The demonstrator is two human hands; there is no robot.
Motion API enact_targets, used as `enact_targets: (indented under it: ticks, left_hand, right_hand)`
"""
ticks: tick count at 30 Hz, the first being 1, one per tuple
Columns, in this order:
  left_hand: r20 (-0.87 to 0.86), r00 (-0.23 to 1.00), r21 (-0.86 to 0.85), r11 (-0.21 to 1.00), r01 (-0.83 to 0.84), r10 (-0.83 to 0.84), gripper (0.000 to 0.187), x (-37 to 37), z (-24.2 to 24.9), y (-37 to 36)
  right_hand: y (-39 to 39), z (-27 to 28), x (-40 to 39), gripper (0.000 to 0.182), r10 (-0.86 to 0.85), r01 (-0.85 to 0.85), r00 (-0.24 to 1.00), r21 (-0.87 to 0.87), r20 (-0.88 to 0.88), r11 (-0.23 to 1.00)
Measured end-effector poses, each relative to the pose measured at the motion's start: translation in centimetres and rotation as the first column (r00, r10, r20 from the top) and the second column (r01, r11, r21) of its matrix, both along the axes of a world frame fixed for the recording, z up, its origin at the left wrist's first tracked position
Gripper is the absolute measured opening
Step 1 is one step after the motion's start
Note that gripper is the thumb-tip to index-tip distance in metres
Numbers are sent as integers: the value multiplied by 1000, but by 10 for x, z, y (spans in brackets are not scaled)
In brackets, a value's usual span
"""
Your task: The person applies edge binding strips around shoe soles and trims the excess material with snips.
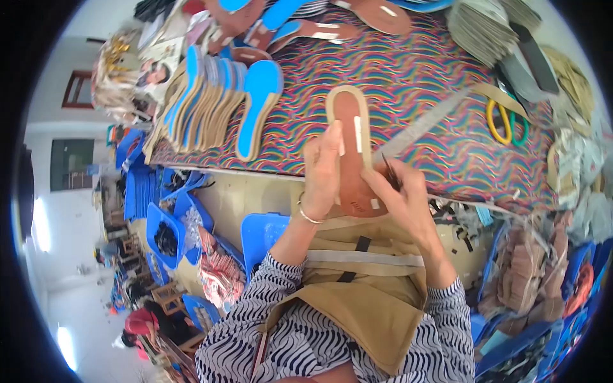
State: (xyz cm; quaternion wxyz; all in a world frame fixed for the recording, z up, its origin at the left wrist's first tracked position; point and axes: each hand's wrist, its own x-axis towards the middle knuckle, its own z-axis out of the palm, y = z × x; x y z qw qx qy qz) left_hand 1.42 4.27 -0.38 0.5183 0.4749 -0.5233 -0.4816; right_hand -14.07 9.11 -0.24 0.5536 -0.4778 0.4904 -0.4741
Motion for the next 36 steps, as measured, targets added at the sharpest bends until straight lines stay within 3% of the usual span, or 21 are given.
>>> enact_targets:
  ticks: [1,3,4,5,6,7,8,11,12,15,16,17,18,19,20,21,23,24,27,32,36]
  left_hand:
    - [-26,1000,35,999,14,-13,37,3,-2,-1]
    - [-43,999,56,998,-3,5,37,1,3,-2]
    - [-87,989,-65,989,-129,124,26,-6,14,0]
    - [-145,963,-180,951,-250,225,17,-9,21,0]
    - [-143,961,-191,946,-261,236,17,0,26,-2]
    - [216,949,-482,870,-102,231,12,15,33,-3]
    - [533,790,-654,741,157,303,19,29,40,-4]
    - [665,715,-614,702,361,215,30,64,46,-9]
    - [615,763,-598,749,285,200,23,76,48,-13]
    - [401,862,-319,929,-186,311,20,117,43,-26]
    - [361,864,-189,934,-302,352,20,134,41,-36]
    - [388,839,-252,919,-302,382,21,152,31,-48]
    - [571,725,-210,922,-326,386,28,163,30,-53]
    - [560,736,-217,925,-312,380,28,168,21,-59]
    - [751,500,-363,902,-232,431,33,172,10,-63]
    - [845,212,-478,871,-111,490,38,163,15,-66]
    - [792,260,-561,827,-47,552,48,136,17,-74]
    - [772,354,-566,824,3,529,48,119,21,-80]
    - [733,569,-561,805,196,372,50,59,32,-119]
    - [775,574,-563,700,439,264,53,-24,16,-228]
    - [850,397,-526,607,596,347,60,-53,-3,-280]
  right_hand:
    - [1,-6,-2,13,54,-72,971,-71,-234,995]
    - [3,-5,5,23,-12,11,998,4,64,1000]
    - [2,4,10,18,-81,70,971,54,224,996]
    - [-3,12,11,18,-61,52,971,45,231,998]
    - [-8,21,12,17,-164,94,911,196,378,976]
    - [-12,25,13,16,-282,109,822,349,495,931]
    - [-12,-2,-2,22,-89,-98,795,272,600,957]
    - [-16,4,21,23,-144,-118,794,382,590,917]
    - [-21,5,17,23,-140,-114,794,371,591,922]
    - [-29,4,-8,22,102,-133,962,105,255,986]
    - [-34,7,-10,12,63,-59,997,-99,42,993]
    - [-38,10,-16,12,47,-43,998,-107,32,993]
    - [-42,12,-22,9,27,-70,981,-222,-193,973]
    - [-45,14,-29,12,-22,-121,914,-323,-405,939]
    - [-48,6,-35,29,-47,-191,874,-430,-484,882]
    - [-50,6,-38,29,-67,-178,870,-438,-488,881]
    - [-52,8,-43,39,-22,-469,691,-471,-723,747]
    - [-50,13,-43,45,112,-515,638,-314,-762,798]
    - [-55,15,-42,43,127,-594,582,-312,-803,742]
    - [-59,12,-43,44,123,-601,586,-328,-801,728]
    - [-64,-10,-47,45,87,-565,675,-437,-733,700]
